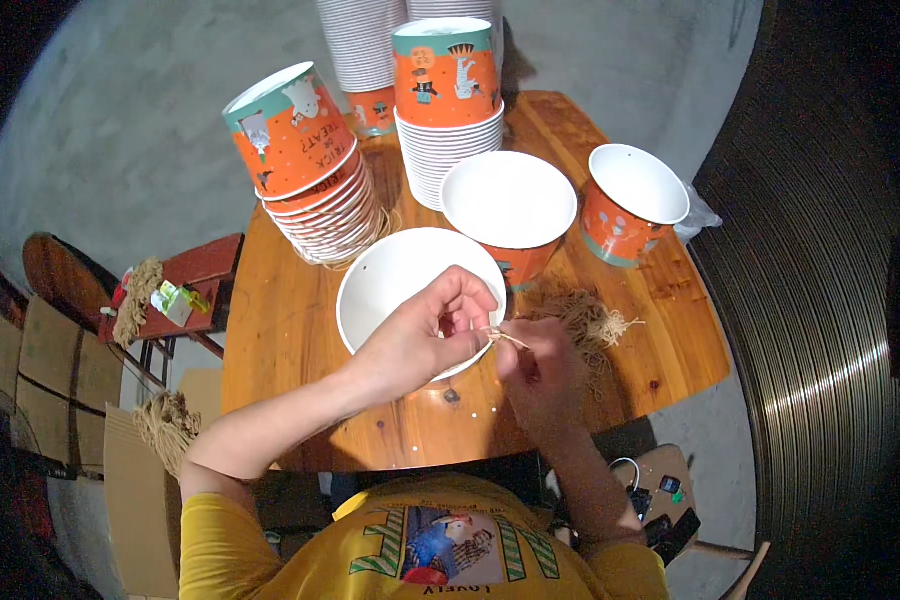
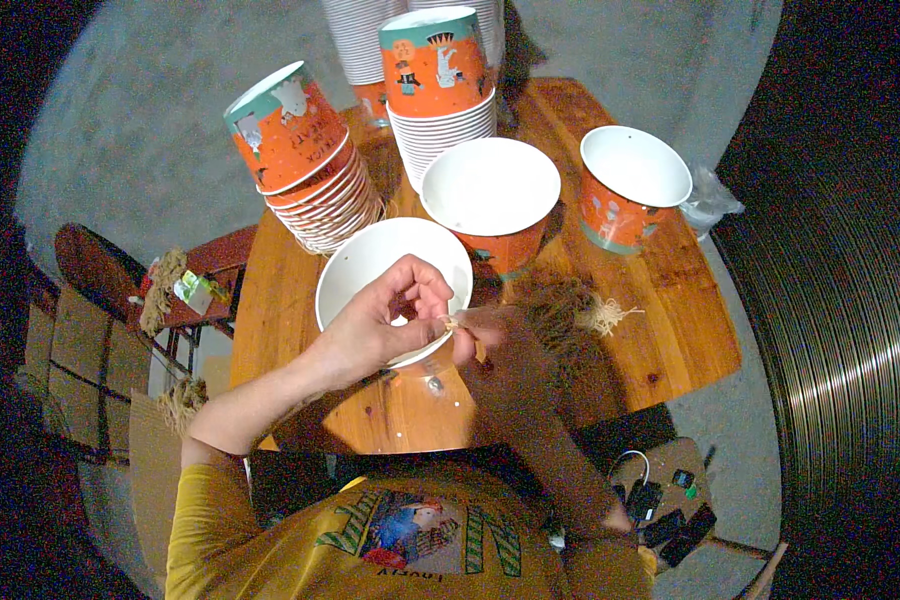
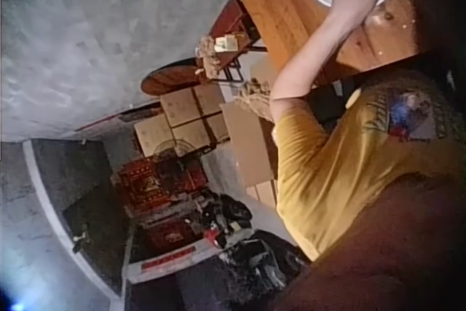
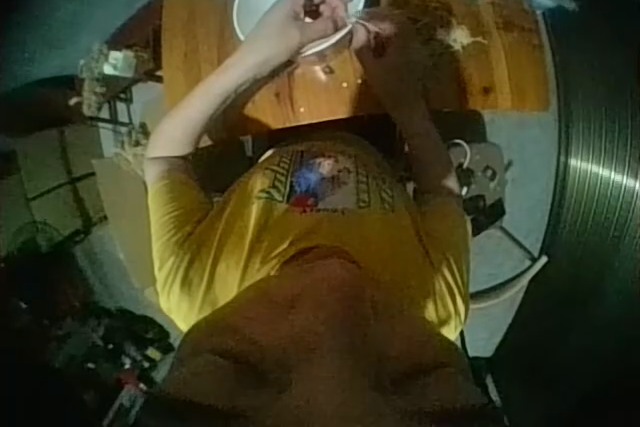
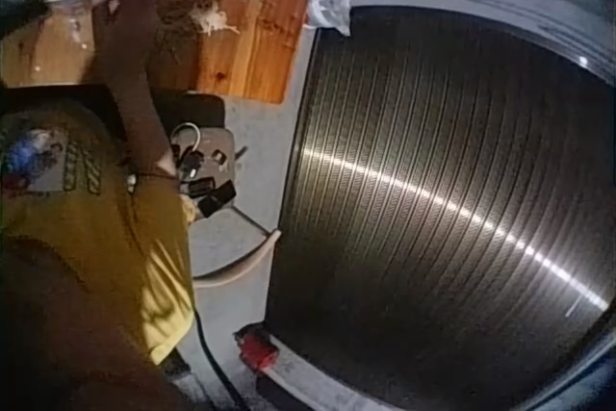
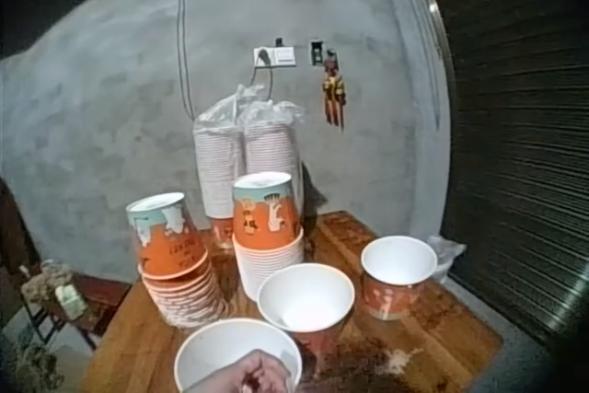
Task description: Filling festive paper bowls with shredded paper and securing them with a thin string.
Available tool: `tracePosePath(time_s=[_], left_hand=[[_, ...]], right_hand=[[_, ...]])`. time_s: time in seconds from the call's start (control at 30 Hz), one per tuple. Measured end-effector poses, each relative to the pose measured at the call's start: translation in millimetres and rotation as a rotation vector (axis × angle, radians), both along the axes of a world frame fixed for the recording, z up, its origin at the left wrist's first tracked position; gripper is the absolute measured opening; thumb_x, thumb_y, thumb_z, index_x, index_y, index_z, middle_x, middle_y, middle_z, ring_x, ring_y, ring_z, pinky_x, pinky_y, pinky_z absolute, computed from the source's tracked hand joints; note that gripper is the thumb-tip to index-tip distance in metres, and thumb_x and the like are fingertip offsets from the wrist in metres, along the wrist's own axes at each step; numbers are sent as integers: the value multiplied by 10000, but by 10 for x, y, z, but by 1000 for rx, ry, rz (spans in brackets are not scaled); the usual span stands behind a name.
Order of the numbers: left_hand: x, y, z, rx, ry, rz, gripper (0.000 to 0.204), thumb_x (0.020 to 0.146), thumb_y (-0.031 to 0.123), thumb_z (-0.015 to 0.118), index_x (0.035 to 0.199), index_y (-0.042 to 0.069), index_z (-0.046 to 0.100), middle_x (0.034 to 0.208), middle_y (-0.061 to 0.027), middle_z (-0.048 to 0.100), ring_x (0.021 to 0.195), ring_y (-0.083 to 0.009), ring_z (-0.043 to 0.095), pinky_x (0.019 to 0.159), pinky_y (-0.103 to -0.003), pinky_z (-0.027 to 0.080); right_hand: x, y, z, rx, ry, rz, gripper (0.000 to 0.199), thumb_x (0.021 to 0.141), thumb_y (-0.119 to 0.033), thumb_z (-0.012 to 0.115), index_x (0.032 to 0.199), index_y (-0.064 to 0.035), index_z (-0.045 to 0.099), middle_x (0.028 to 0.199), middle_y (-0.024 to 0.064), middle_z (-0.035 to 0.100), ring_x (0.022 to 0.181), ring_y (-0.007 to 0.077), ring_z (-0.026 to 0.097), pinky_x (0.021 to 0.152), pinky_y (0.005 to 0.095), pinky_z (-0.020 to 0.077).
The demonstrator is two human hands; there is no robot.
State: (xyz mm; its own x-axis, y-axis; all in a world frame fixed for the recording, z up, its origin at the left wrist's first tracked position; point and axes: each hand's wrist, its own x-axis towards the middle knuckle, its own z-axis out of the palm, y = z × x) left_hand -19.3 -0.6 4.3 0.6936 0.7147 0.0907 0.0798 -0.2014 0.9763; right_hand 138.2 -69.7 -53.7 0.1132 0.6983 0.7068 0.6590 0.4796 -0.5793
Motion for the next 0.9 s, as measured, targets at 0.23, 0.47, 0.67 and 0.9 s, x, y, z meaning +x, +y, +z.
tracePosePath(time_s=[0.23,0.47,0.67,0.9], left_hand=[[10,-19,-2,72,37,13,228,844,-5,573,1046,61,490,825,49,481,722,-31,439,662,-183,399],[4,-70,85,199,211,33,263,850,-3,547,1098,54,480,849,9,486,779,-80,494,703,-244,440],[-40,-32,8,616,295,135,123,809,-3,539,925,29,564,852,-64,518,759,-161,545,677,-278,457],[-51,-36,67,402,291,163,80,802,15,535,876,17,567,843,-63,516,743,-151,534,677,-278,450]], right_hand=[[-26,24,-35,57,54,18,166,818,-72,645,969,-78,577,845,84,612,650,209,596,555,303,490],[-5,7,-96,-107,201,7,121,815,-95,649,924,-57,612,865,87,630,732,214,628,629,312,512],[-1,6,-81,-70,264,89,115,819,-85,651,905,-75,576,812,58,593,625,160,541,558,285,460],[13,-2,-88,-50,222,114,115,813,-77,653,880,-80,559,740,31,540,569,133,483,512,267,416]])
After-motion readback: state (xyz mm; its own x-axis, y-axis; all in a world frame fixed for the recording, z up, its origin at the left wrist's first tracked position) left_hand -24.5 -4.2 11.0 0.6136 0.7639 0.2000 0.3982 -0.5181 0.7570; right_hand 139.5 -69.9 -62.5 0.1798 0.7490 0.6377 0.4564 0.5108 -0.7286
